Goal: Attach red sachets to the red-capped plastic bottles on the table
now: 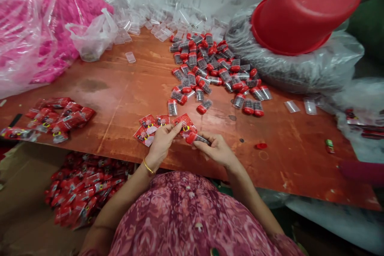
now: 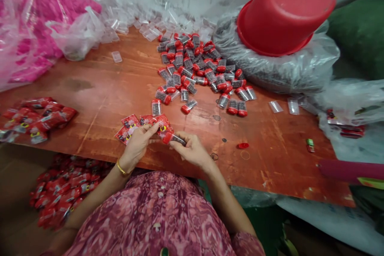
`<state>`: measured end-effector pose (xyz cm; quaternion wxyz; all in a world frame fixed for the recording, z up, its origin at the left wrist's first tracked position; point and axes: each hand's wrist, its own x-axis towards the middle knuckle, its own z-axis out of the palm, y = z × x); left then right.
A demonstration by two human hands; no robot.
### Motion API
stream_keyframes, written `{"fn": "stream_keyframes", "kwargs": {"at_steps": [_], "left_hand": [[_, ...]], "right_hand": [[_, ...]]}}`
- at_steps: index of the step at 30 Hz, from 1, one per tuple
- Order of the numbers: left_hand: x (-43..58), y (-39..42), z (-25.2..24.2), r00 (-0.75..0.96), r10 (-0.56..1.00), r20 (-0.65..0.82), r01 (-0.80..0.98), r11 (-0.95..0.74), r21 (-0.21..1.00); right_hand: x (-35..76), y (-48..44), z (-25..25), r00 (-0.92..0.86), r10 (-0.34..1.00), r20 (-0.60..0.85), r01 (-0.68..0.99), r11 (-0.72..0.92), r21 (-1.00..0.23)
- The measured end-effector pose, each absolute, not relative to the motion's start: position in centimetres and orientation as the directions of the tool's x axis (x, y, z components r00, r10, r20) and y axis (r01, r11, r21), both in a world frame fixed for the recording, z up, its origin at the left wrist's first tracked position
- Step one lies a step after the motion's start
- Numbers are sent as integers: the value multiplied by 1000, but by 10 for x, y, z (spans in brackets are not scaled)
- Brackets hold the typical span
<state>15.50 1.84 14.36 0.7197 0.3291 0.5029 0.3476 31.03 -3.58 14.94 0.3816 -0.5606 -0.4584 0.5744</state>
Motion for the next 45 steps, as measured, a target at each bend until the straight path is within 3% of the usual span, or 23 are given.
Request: {"fn": "stream_keyframes", "kwargs": {"at_steps": [6, 12, 15, 17, 21, 25, 30, 34, 37, 45], "left_hand": [[161, 12, 134, 193, 932, -308, -85, 328, 941], [160, 9, 136, 181, 917, -355, -31, 366, 930], [157, 12, 140, 186, 908, -375, 8, 380, 925], [154, 14, 140, 226, 905, -360, 57, 357, 932], [153, 15, 134, 372, 869, -327, 156, 289, 945], [155, 13, 132, 449, 848, -281, 93, 268, 959], [156, 13, 133, 303, 895, -329, -88, 370, 925], [157, 19, 137, 272, 813, -514, -247, 576, 779], [156, 24, 141, 265, 774, -575, -308, 633, 710], [152, 25, 145, 299, 783, -545, -262, 617, 742]], "right_hand": [[307, -35, 146, 12, 962, -274, 6, -274, -962], [313, -32, 142, -4, 963, -270, -4, -270, -963], [315, -30, 138, 126, 961, -247, -54, -241, -969], [314, -28, 136, 198, 951, -239, -119, -218, -969], [305, -20, 133, 167, 954, -248, -159, -222, -962], [297, -14, 131, 252, 935, -250, -138, -221, -965], [294, -11, 129, 280, 926, -254, -170, -212, -962], [299, -21, 128, 236, 938, -252, -231, -198, -953], [310, -37, 132, 101, 958, -267, -278, -230, -933], [317, -48, 158, -125, 960, -252, -41, -258, -965]]}}
